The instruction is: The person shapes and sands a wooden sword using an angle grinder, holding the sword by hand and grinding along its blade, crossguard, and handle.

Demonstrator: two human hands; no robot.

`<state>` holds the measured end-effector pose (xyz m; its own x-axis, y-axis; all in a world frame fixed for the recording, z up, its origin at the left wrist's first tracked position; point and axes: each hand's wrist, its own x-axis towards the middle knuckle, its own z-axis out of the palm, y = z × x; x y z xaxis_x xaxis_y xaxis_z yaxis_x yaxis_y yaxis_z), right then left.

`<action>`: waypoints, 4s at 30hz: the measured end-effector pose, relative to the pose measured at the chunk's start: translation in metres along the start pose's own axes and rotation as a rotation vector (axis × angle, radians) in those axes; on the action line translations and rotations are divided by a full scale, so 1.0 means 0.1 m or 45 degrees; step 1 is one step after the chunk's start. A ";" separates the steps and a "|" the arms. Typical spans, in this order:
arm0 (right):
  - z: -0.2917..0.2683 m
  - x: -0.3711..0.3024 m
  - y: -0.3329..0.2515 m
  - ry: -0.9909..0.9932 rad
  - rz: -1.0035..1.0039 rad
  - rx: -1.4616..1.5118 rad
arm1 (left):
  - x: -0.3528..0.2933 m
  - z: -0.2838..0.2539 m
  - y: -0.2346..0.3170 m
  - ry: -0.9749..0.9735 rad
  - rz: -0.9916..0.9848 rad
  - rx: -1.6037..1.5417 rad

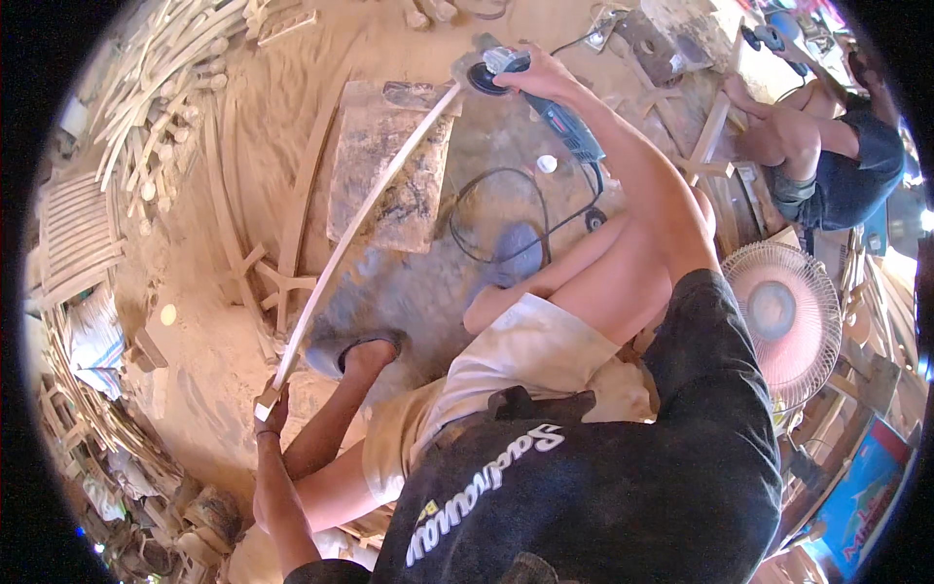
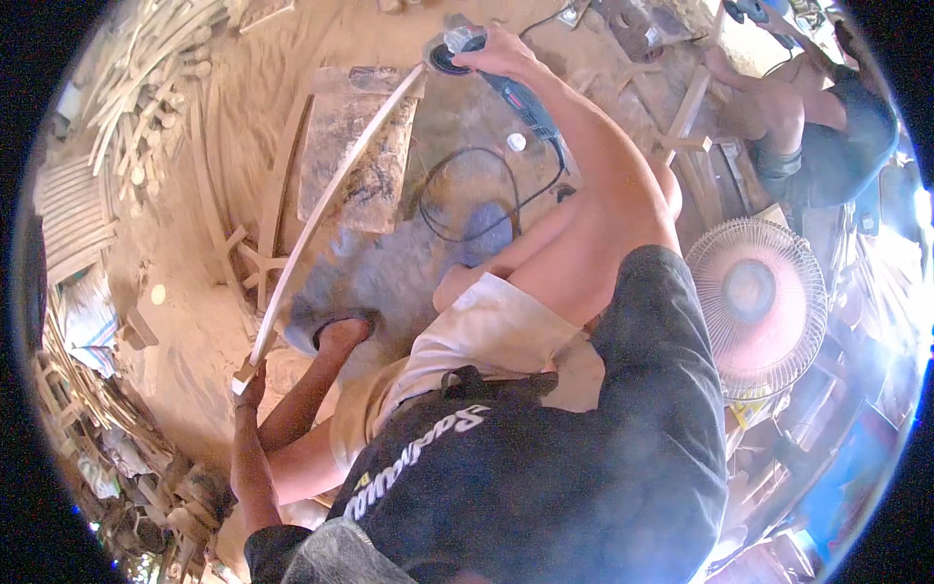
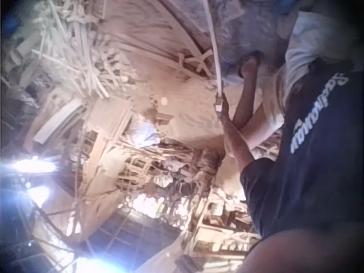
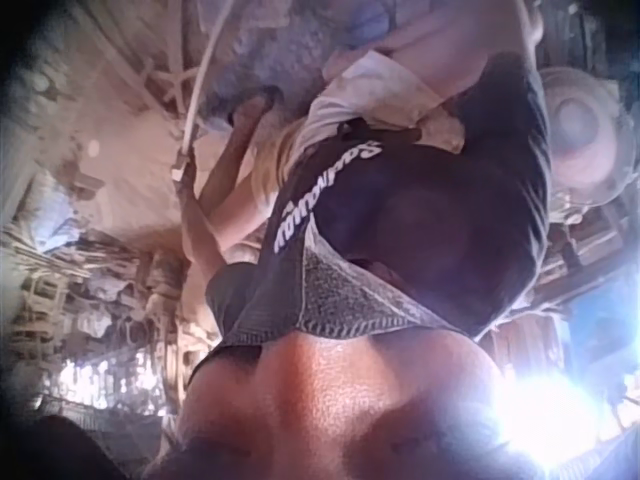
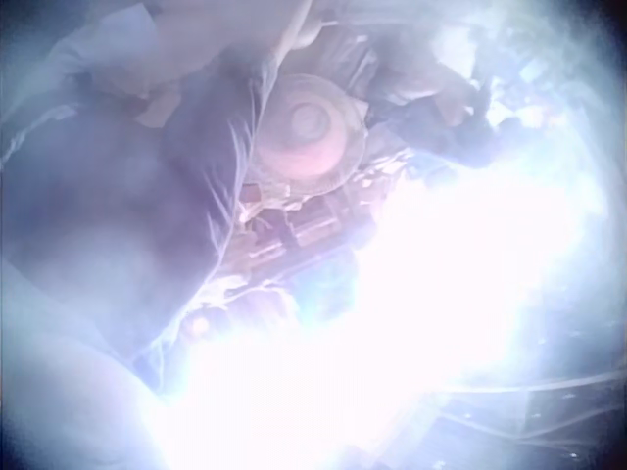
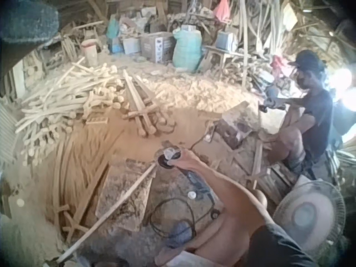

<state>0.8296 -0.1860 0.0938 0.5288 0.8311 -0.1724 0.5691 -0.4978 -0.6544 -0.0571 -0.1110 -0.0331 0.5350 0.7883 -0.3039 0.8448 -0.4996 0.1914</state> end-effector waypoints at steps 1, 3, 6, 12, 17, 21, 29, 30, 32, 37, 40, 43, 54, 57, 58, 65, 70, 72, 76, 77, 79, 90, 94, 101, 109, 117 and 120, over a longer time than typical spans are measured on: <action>0.01 0.00 -0.05 -0.013 0.018 -0.026 | -0.03 -0.01 -0.02 -0.002 -0.008 0.001; 0.15 -0.08 -0.13 -0.018 0.012 0.031 | -0.09 -0.06 -0.07 -0.008 -0.027 -0.121; 0.22 -0.05 -0.11 -0.003 0.029 0.066 | -0.01 -0.11 0.03 -0.050 -0.095 -0.255; -0.01 0.10 0.35 -0.046 0.165 0.238 | 0.24 -0.07 0.09 -0.102 -0.095 -0.135; 0.16 -0.06 0.38 0.019 0.504 0.776 | 0.38 0.30 -0.11 -0.205 -0.244 0.035; 0.43 -0.34 0.48 0.103 0.613 1.413 | 0.13 0.29 -0.95 -0.448 -0.259 0.623; 0.64 -1.56 0.57 0.026 0.565 2.163 | 0.40 0.52 0.61 -0.167 -0.398 0.213; 0.65 -1.64 0.60 0.072 0.603 2.208 | 0.56 0.50 0.82 -0.014 -0.162 0.087; 0.75 -1.73 0.45 0.070 0.639 2.216 | 0.95 0.22 1.40 0.021 0.152 -0.106; 0.94 -1.85 0.34 0.049 0.659 2.283 | 1.80 0.18 2.18 -0.329 -0.121 -0.167; 1.16 -1.88 0.06 -0.029 0.720 2.279 | 1.70 0.63 1.73 0.216 -0.070 -0.022; 1.13 -1.93 0.02 -0.070 0.743 2.216 | 1.70 0.80 1.74 0.462 0.023 -0.019; 0.78 -1.64 0.01 -0.254 0.828 1.856 | 1.76 0.60 1.96 0.407 0.019 -0.072; 0.78 -1.68 0.02 -0.226 0.860 1.839 | 1.75 0.62 2.07 0.385 0.010 -0.133; 0.78 -1.70 0.03 -0.225 0.860 1.902 | 1.75 0.63 2.13 0.388 0.012 -0.165; 1.31 -1.58 -0.01 -0.204 0.733 2.307 | 1.68 0.76 2.05 0.481 0.002 -0.082; 1.68 -1.70 -0.23 -0.178 0.763 2.531 | 1.53 0.92 2.09 0.397 -0.137 -0.109; 1.89 -1.82 -0.20 -0.199 0.749 2.498 | 1.49 0.98 2.11 0.339 -0.123 -0.103; 2.16 -2.23 -0.49 -0.305 0.837 2.411 | 1.23 1.19 1.75 0.415 -0.226 -0.059; 2.12 -2.29 -0.32 -0.283 0.939 2.468 | 1.28 1.19 1.98 0.402 -0.200 -0.086; 1.98 -2.31 -0.08 -0.220 0.882 2.443 | 1.30 1.12 2.35 0.630 0.019 -0.612; 0.57 -2.41 0.19 0.171 0.822 2.036 | 1.90 0.10 1.75 -0.442 -0.033 -1.027; 0.57 -2.37 0.17 0.046 0.725 2.276 | 1.83 0.54 1.30 -0.378 -0.163 -0.996; 0.62 -2.33 0.13 0.081 0.653 2.181 | 1.97 0.56 1.51 -0.564 -0.067 -1.314; 0.73 -2.16 0.09 0.001 0.748 2.226 | 2.02 0.54 1.48 -0.508 -0.079 -1.075; 1.07 -1.97 0.12 -0.169 0.786 2.131 | 1.89 0.56 1.72 -0.259 -0.016 -0.907; 1.18 -1.89 -0.01 -0.148 0.809 2.034 | 1.82 0.54 1.77 -0.199 -0.050 -0.793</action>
<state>0.6550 -0.3130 0.0400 0.3197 0.6649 -0.6751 -0.8731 -0.0700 -0.4824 0.1896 -0.0754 -0.1044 0.5369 0.7167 -0.4450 0.7312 -0.1322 0.6693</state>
